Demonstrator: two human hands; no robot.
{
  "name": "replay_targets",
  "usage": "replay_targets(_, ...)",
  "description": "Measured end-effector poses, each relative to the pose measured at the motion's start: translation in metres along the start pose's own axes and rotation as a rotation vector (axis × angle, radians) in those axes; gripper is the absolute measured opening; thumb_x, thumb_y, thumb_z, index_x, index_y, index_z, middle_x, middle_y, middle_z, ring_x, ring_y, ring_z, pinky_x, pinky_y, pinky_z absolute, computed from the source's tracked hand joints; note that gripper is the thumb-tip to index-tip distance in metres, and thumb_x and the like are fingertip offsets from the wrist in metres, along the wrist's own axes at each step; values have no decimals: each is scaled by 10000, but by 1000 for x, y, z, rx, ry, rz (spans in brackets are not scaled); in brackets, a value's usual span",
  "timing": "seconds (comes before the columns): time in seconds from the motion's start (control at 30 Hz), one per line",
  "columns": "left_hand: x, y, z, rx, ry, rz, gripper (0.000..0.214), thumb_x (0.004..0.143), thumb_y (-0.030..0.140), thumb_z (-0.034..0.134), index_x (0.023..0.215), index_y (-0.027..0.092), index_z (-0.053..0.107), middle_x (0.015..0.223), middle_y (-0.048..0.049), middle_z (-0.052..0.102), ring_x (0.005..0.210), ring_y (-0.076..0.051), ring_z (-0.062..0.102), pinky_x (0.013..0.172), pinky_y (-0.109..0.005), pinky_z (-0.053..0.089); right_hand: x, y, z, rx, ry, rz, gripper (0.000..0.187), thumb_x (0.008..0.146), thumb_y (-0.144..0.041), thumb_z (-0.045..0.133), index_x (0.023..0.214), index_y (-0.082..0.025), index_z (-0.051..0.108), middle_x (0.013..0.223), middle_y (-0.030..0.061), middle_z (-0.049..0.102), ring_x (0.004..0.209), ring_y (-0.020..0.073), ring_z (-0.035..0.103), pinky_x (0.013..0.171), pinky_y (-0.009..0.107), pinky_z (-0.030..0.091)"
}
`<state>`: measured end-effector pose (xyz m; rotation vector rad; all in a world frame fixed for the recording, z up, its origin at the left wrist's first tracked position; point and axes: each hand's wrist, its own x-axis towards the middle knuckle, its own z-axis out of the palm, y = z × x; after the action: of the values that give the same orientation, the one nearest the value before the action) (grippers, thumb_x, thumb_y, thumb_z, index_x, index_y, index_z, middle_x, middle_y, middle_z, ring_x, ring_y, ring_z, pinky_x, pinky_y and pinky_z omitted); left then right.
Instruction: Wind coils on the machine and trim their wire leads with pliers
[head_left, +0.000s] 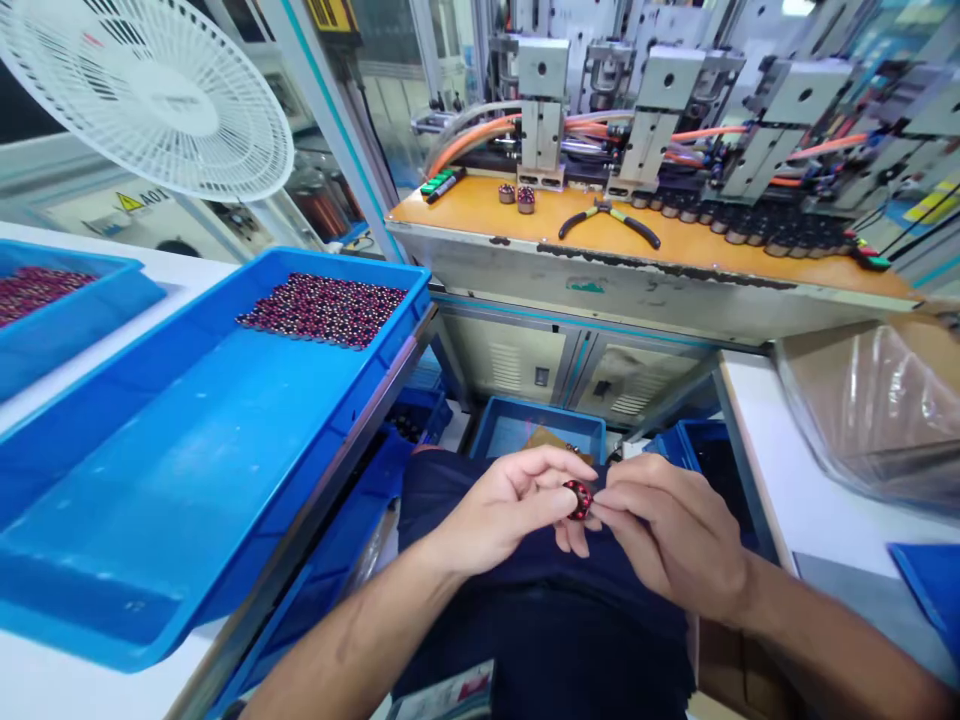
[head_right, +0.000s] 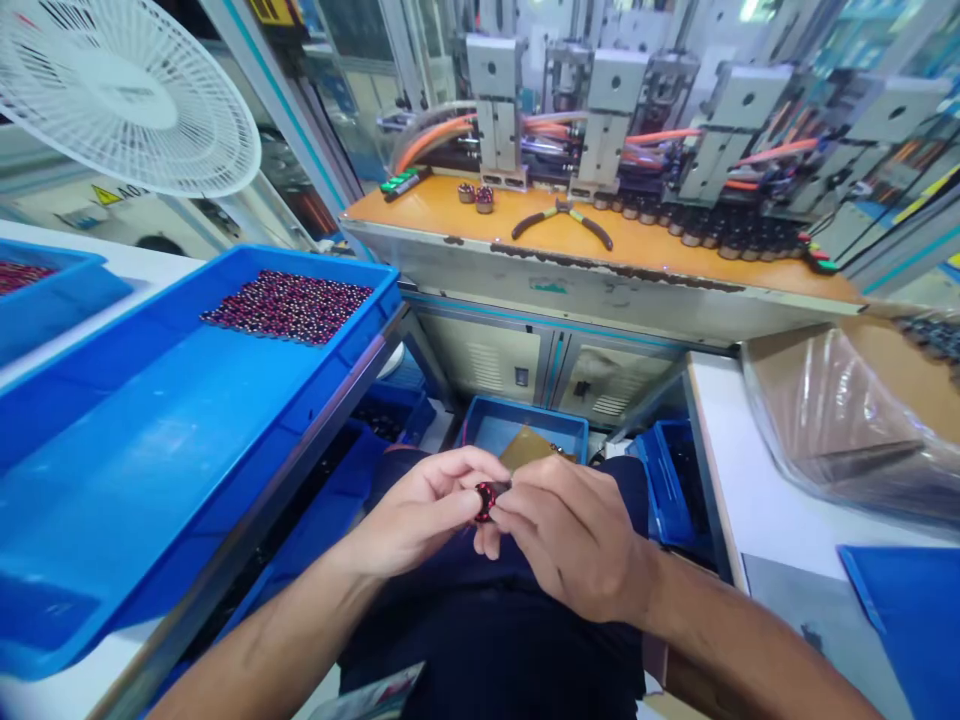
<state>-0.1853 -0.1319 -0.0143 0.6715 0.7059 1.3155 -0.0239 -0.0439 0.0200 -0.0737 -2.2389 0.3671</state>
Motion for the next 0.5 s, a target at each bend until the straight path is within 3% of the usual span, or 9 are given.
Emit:
replay_targets(0.13, 1, -1, 5, 113, 149, 141, 361, 781, 201, 760, 1121, 170, 644, 772, -14, 698, 628, -129, 699, 588, -213, 544, 2, -1, 6, -15, 28, 145, 120, 892, -79, 549, 904, -171, 624, 775, 33, 657, 697, 148, 643, 622, 262, 541)
replay_targets(0.3, -3, 2, 7, 53, 158, 340, 453, 646, 55, 827, 1026, 257, 688, 1001, 5, 669, 797, -111, 699, 747, -230, 573, 12, -6, 4, 146, 50, 326, 122, 901, -87, 544, 854, -181, 606, 749, 24, 637, 678, 136, 615, 606, 251, 521)
replay_targets(0.4, -6, 8, 4, -27, 138, 413, 551, 579, 145, 894, 1058, 311, 677, 1000, 14, 653, 950, -180, 700, 862, -304, 564, 17, -6, -1, 260, 37, 308, 118, 902, -86, 547, 849, -175, 602, 730, 26, 623, 666, 137, 601, 591, 256, 518)
replay_targets(0.5, -1, 11, 1, -132, 197, 396, 602, 610, 403, 881, 1147, 311, 625, 1033, -24, 679, 1132, -250, 642, 939, -360, 530, 21, -5, -5, 308, -13, 173, 121, 897, -65, 536, 883, -162, 606, 752, 42, 640, 684, 145, 619, 602, 266, 538)
